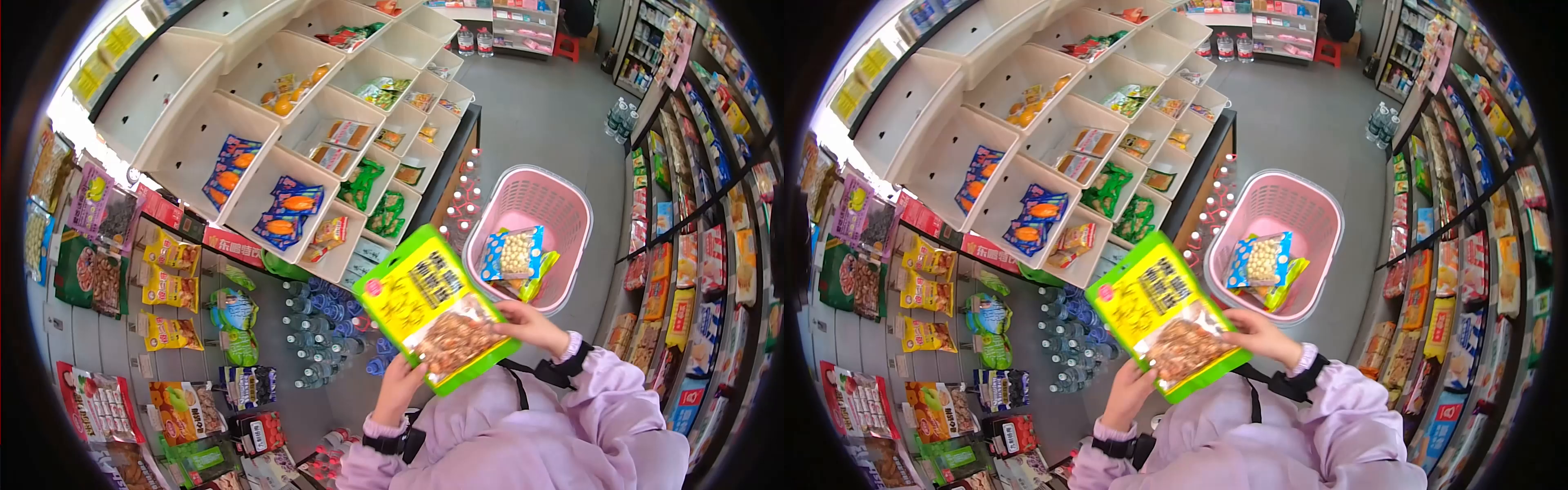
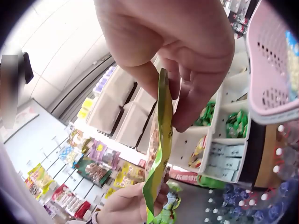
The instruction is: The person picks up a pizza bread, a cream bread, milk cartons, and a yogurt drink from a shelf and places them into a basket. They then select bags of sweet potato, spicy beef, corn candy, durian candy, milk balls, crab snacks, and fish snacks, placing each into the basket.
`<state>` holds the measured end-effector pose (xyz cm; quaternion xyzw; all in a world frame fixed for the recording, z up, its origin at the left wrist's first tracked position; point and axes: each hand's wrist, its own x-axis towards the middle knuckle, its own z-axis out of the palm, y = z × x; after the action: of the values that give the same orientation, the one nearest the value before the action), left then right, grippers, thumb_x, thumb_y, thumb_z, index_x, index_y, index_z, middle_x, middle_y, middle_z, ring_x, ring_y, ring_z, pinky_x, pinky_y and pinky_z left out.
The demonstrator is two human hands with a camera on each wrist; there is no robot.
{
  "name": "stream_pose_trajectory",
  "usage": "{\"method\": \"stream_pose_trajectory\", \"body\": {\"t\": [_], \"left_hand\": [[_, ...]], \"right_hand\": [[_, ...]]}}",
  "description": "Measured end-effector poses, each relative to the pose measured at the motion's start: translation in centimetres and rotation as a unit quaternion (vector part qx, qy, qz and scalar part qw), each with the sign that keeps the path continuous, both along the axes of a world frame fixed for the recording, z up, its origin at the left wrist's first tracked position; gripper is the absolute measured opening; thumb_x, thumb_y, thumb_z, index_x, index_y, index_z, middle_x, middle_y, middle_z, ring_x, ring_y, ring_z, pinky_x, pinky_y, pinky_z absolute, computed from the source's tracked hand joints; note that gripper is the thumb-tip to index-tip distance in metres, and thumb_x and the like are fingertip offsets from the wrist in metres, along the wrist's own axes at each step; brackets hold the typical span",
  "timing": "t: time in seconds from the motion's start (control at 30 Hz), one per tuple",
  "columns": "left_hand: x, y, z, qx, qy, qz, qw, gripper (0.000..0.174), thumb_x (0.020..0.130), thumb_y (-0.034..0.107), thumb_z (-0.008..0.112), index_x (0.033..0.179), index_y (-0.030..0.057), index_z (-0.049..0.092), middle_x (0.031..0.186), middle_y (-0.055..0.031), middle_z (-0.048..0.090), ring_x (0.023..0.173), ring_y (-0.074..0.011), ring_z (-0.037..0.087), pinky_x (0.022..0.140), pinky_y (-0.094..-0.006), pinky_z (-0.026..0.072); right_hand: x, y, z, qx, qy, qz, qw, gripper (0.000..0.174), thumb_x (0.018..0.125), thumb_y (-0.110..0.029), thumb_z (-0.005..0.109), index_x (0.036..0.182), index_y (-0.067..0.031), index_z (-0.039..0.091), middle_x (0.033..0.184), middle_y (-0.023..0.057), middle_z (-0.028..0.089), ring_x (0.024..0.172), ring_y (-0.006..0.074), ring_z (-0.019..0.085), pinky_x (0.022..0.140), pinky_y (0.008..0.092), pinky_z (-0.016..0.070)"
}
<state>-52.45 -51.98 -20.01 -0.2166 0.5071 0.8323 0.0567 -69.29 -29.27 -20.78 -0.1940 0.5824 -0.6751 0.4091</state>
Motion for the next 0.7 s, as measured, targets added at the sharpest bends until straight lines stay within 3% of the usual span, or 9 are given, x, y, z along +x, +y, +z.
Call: {"method": "stream_pose_trajectory", "body": {"t": [0.13, 0.23, 0.3, 0.4, 0.5, 0.57, 0.6, 0.67, 0.7], "left_hand": [[-9.2, 5.9, -2.6, 0.150, 0.015, -0.051, 0.987, 0.039, 0.084, 0.000, 0.050, 0.122, -0.0036, 0.039, 0.118, -0.0113, 0.050, 0.107, -0.0209, 0.050, 0.093, -0.0339, 0.0409], [-13.9, 9.5, -4.9, 0.231, -0.023, -0.087, 0.969, 0.042, 0.083, -0.002, 0.050, 0.123, -0.0034, 0.037, 0.119, -0.0121, 0.049, 0.109, -0.0222, 0.050, 0.095, -0.0357, 0.0398], [-16.2, 11.5, -6.3, 0.216, -0.023, -0.089, 0.972, 0.047, 0.080, 0.001, 0.053, 0.124, -0.0028, 0.036, 0.116, -0.0119, 0.050, 0.103, -0.0218, 0.052, 0.088, -0.0321, 0.0430], [-18.1, 13.0, -7.5, 0.039, -0.141, -0.102, 0.984, 0.053, 0.077, 0.006, 0.053, 0.126, -0.0018, 0.034, 0.107, -0.0099, 0.052, 0.090, -0.0173, 0.055, 0.076, -0.0234, 0.0436], [-17.1, 12.2, -7.7, -0.063, -0.090, -0.160, 0.981, 0.054, 0.075, 0.011, 0.054, 0.125, -0.0013, 0.036, 0.098, -0.0053, 0.051, 0.083, -0.0128, 0.052, 0.068, -0.0210, 0.0400], [-16.0, 10.8, -7.1, -0.072, -0.087, -0.171, 0.979, 0.049, 0.078, 0.015, 0.052, 0.123, -0.0014, 0.040, 0.103, -0.0065, 0.051, 0.091, -0.0146, 0.050, 0.074, -0.0276, 0.0421], [-15.3, 9.8, -6.6, -0.079, -0.094, -0.166, 0.979, 0.048, 0.080, 0.019, 0.052, 0.122, -0.0011, 0.041, 0.107, -0.0081, 0.051, 0.094, -0.0162, 0.049, 0.076, -0.0295, 0.0423], [-12.7, 7.5, -6.1, -0.092, -0.097, -0.124, 0.983, 0.047, 0.083, 0.027, 0.053, 0.120, 0.0001, 0.044, 0.111, -0.0099, 0.050, 0.098, -0.0177, 0.048, 0.081, -0.0317, 0.0422], [-11.1, 6.5, -7.5, -0.100, -0.071, -0.086, 0.989, 0.047, 0.082, 0.028, 0.053, 0.119, 0.0002, 0.045, 0.111, -0.0096, 0.050, 0.098, -0.0176, 0.048, 0.081, -0.0310, 0.0420]], "right_hand": [[-4.3, 7.5, -0.2, 0.080, -0.032, -0.132, 0.987, 0.037, 0.082, -0.008, 0.058, 0.117, 0.0015, 0.047, 0.097, 0.0035, 0.060, 0.083, 0.0100, 0.057, 0.074, 0.0227, 0.0462], [-8.1, 12.0, -1.2, 0.095, -0.066, -0.157, 0.981, 0.036, 0.081, -0.004, 0.057, 0.115, 0.0023, 0.049, 0.096, 0.0039, 0.060, 0.082, 0.0101, 0.057, 0.073, 0.0225, 0.0465], [-10.7, 13.8, -2.3, 0.099, -0.073, -0.158, 0.980, 0.036, 0.081, -0.003, 0.055, 0.117, 0.0029, 0.048, 0.095, 0.0049, 0.060, 0.080, 0.0099, 0.058, 0.072, 0.0220, 0.0468], [-14.8, 14.8, -4.5, 0.194, -0.051, -0.126, 0.972, 0.035, 0.082, -0.002, 0.053, 0.116, 0.0018, 0.050, 0.089, 0.0042, 0.061, 0.072, 0.0098, 0.058, 0.064, 0.0230, 0.0489], [-18.3, 13.8, -6.8, 0.286, -0.048, -0.088, 0.953, 0.032, 0.079, -0.003, 0.056, 0.111, 0.0021, 0.054, 0.079, 0.0022, 0.061, 0.063, 0.0103, 0.058, 0.056, 0.0248, 0.0484], [-20.8, 12.9, -8.9, 0.366, -0.004, -0.023, 0.930, 0.033, 0.079, -0.004, 0.057, 0.111, 0.0024, 0.055, 0.079, 0.0012, 0.060, 0.063, 0.0102, 0.057, 0.055, 0.0245, 0.0483], [-21.5, 12.4, -9.7, 0.330, 0.001, -0.016, 0.944, 0.028, 0.076, -0.005, 0.059, 0.103, 0.0023, 0.060, 0.073, -0.0001, 0.059, 0.060, 0.0098, 0.055, 0.053, 0.0242, 0.0457], [-23.0, 11.9, -12.0, 0.316, 0.127, 0.048, 0.939, 0.023, 0.073, -0.013, 0.063, 0.091, 0.0017, 0.064, 0.070, 0.0027, 0.061, 0.059, 0.0123, 0.055, 0.056, 0.0273, 0.0457], [-24.1, 11.9, -13.5, 0.374, 0.209, 0.078, 0.900, 0.020, 0.074, -0.018, 0.064, 0.080, 0.0010, 0.065, 0.061, 0.0010, 0.057, 0.054, 0.0111, 0.052, 0.049, 0.0297, 0.0416]]}}
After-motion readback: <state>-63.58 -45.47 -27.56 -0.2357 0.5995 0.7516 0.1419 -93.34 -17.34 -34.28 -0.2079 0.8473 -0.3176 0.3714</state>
